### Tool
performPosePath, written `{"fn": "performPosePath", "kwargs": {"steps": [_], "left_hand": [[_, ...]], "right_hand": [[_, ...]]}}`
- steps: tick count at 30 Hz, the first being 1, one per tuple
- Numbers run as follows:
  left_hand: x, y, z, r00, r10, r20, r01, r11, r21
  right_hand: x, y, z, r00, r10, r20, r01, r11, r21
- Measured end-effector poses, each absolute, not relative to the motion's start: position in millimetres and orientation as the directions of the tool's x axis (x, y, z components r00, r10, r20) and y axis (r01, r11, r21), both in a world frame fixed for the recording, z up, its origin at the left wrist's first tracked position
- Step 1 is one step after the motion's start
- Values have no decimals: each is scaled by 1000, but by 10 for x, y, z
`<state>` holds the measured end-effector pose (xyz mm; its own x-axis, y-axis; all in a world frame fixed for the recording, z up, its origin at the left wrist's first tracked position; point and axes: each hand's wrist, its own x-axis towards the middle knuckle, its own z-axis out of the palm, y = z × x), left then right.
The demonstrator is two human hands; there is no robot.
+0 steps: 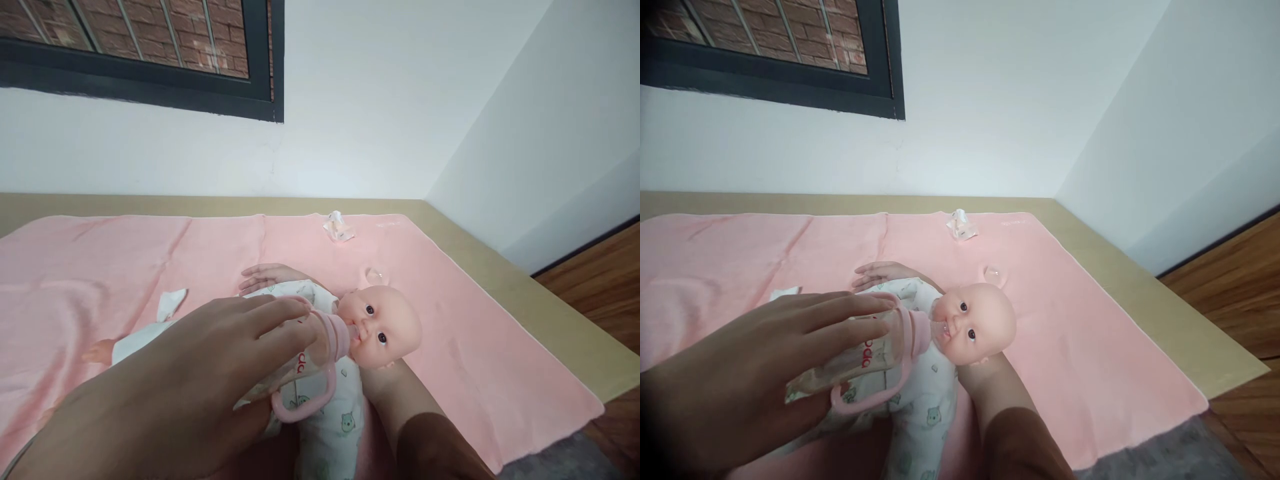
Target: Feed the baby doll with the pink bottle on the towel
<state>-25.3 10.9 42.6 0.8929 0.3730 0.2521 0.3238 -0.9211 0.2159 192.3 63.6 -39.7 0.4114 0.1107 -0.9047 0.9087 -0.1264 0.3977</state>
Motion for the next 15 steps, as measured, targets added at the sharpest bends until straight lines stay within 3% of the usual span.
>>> {"fn": "performPosePath", "kwargs": {"steps": [2, 4, 10, 15], "left_hand": [[-246, 112, 411, 888, 374, 268, 321, -921, 221], [-248, 114, 396, 875, 395, 278, 339, -913, 228], [-288, 122, 340, 862, 395, 318, 335, -915, 226], [-288, 124, 311, 857, 385, 343, 322, -919, 226]], "right_hand": [[1909, 679, -327, 400, -58, -915, 916, -17, 401], [1902, 703, -291, 377, -45, -925, 925, -43, 378], [1906, 719, -307, 362, -86, -928, 931, 94, 354], [1903, 683, -269, 426, 14, -904, 903, -69, 424]]}}
